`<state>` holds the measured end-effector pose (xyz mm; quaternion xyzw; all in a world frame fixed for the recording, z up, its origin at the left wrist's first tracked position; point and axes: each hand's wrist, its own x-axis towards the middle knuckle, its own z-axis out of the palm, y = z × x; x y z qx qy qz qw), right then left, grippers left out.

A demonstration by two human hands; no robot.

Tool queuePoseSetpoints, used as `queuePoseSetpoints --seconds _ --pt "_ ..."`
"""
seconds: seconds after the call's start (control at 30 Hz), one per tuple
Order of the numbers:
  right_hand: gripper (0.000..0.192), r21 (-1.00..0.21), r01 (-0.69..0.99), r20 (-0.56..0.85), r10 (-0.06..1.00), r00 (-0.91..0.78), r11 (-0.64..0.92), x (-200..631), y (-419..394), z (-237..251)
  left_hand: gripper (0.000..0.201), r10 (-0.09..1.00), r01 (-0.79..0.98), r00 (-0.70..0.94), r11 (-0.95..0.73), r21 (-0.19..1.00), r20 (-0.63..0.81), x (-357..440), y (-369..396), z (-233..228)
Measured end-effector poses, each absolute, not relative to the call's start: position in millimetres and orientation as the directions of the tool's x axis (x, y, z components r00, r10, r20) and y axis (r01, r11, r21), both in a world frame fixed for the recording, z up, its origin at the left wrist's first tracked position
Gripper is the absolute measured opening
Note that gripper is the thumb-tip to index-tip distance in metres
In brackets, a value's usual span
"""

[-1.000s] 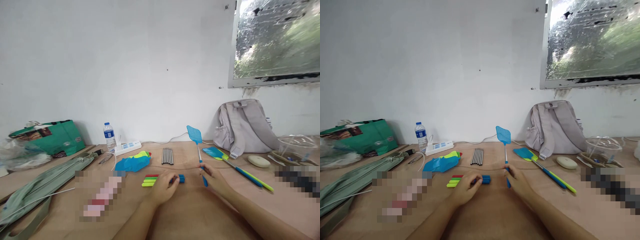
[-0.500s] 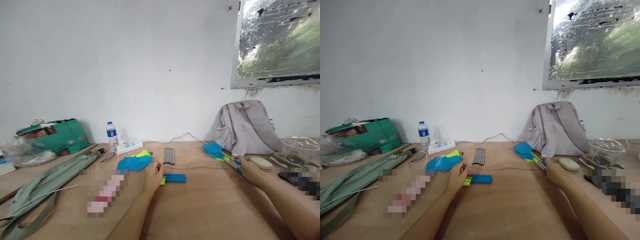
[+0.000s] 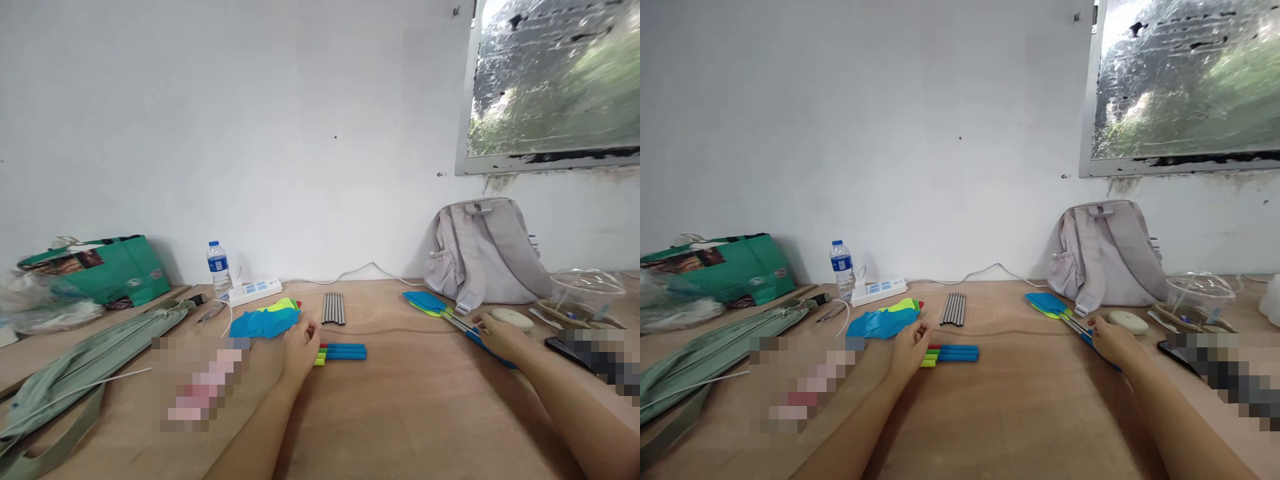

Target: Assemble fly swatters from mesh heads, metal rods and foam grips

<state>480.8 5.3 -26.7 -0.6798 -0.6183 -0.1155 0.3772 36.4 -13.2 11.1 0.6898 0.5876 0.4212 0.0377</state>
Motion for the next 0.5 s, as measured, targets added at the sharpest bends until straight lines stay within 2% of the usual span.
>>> queuePoseSetpoints --seconds 0.1,0.2,0.33,0.43,0.5 --pt "0.016 -0.266 0.959 0.646 0.756 0.1 0.1 449.5 -0.1 -13.1 0.014 0.852 0.797 -0.055 -0.277 0.537 0.521 36.7 -12.5 10.6" --pt "0.017 -0.178 0.925 0.687 0.715 -0.128 0.337 395.7 -8.4 -6.7 0.014 0.849 0.825 -0.052 -0.26 0.501 0.526 36.2 -11.6 10.1" --pt "0.022 -0.247 0.764 0.584 0.721 -0.373 0.596 321.3 -11.5 -18.8 0.014 0.844 0.866 -0.077 -0.208 0.455 0.532 31.3 -10.2 12.2" --pt "0.027 -0.338 0.694 0.539 0.736 -0.411 0.635 283.0 2.3 -29.1 0.015 0.833 0.889 -0.109 -0.163 0.428 0.543 23.1 -8.4 14.8" --pt "0.032 -0.347 0.681 0.538 0.732 -0.419 0.645 265.7 18.4 -31.0 0.017 0.819 0.901 -0.124 -0.143 0.409 0.56 15.8 -6.1 15.5"
